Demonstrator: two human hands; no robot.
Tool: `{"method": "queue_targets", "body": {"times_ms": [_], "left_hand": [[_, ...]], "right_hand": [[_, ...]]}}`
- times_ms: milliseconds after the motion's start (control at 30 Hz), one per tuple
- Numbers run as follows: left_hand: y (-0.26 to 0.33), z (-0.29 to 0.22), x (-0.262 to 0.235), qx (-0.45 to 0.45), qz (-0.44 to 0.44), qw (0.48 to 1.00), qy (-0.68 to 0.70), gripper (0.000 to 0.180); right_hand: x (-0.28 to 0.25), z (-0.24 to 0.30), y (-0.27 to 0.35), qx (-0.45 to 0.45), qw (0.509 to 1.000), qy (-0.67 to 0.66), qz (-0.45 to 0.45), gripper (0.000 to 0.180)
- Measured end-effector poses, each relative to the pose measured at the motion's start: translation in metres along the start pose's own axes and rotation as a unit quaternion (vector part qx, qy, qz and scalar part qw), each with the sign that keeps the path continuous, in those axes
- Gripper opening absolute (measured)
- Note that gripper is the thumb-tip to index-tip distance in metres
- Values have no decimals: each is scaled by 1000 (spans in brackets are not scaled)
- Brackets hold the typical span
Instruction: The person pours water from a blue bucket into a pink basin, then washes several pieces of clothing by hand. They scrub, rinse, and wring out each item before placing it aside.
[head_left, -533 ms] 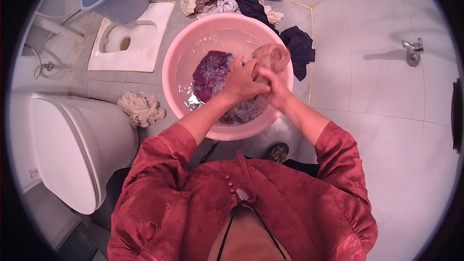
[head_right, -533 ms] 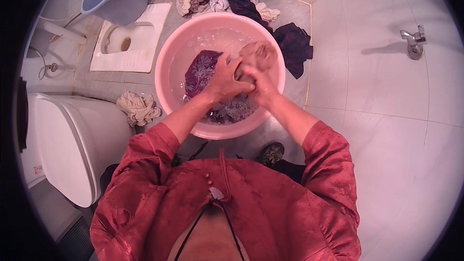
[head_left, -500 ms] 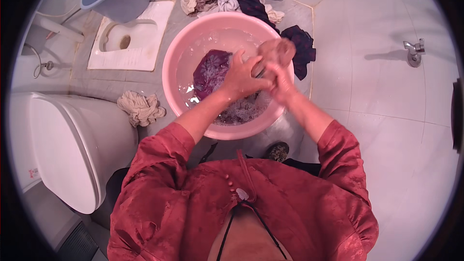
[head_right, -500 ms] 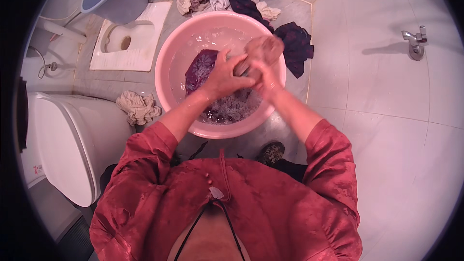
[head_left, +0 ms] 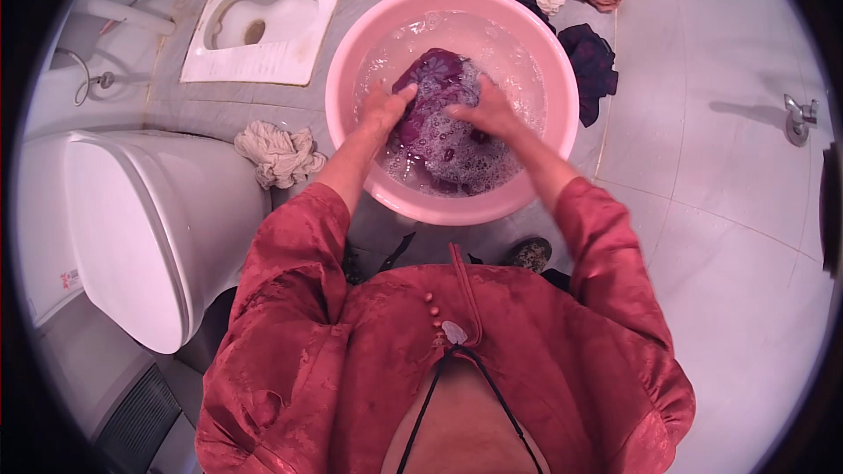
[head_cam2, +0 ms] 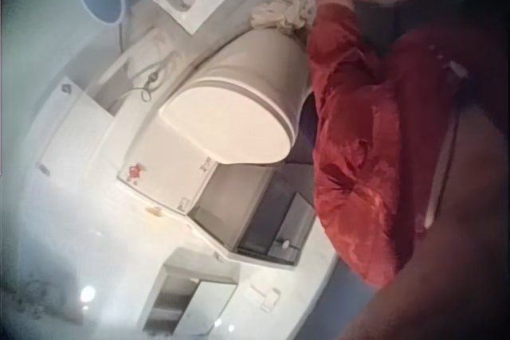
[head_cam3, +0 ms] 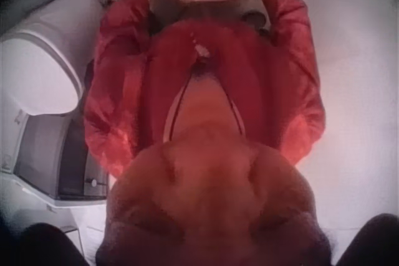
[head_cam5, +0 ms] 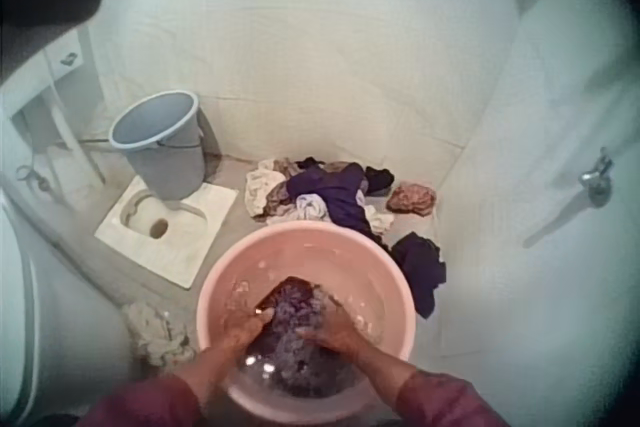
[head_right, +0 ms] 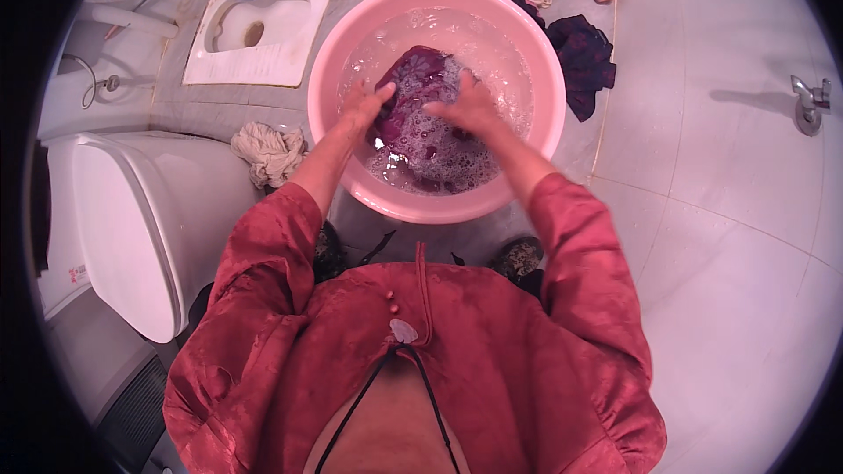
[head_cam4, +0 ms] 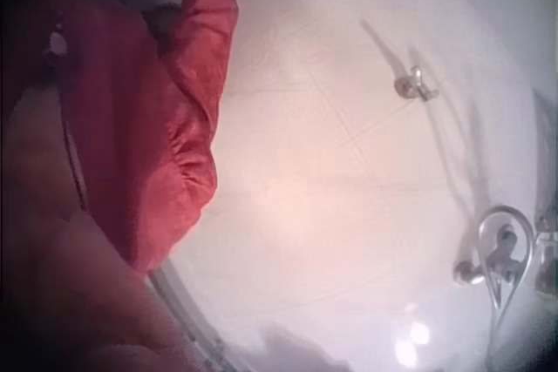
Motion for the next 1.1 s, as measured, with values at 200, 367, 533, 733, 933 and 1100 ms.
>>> {"method": "queue_targets", "body": {"times_ms": [200, 367, 533, 733, 933, 1100], "left_hand": [[40, -26, 34, -44, 190, 957, 213, 93], [51, 13, 58, -255, 301, 873, 286, 100], [68, -18, 73, -276, 359, 750, 483, 100], [40, -34, 57, -80, 350, 622, 696, 74], [60, -36, 50, -34, 329, 658, 676, 50], [54, -80, 45, 428, 162, 889, 31, 30]], "right_hand": [[42, -9, 0, 12, 1000, 2, 22, 60], [35, -3, 1, 122, 855, -494, 101, 51], [-29, 96, 60, -28, 787, -585, 195, 46], [-22, 158, 115, -155, 776, -446, 418, 37], [2, 167, 102, -266, 925, -185, 198, 44], [-24, 142, 66, -389, 885, 109, -230, 18]]}}
Point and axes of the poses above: each hand's wrist, its own y-axis away from the middle knuckle, its own x-axis out of the palm, z = x × y, the point moved 8 cm from there along -y, towards the middle knuckle, and after that the axes turned 7 degrees about x, right-handed, at the moved point
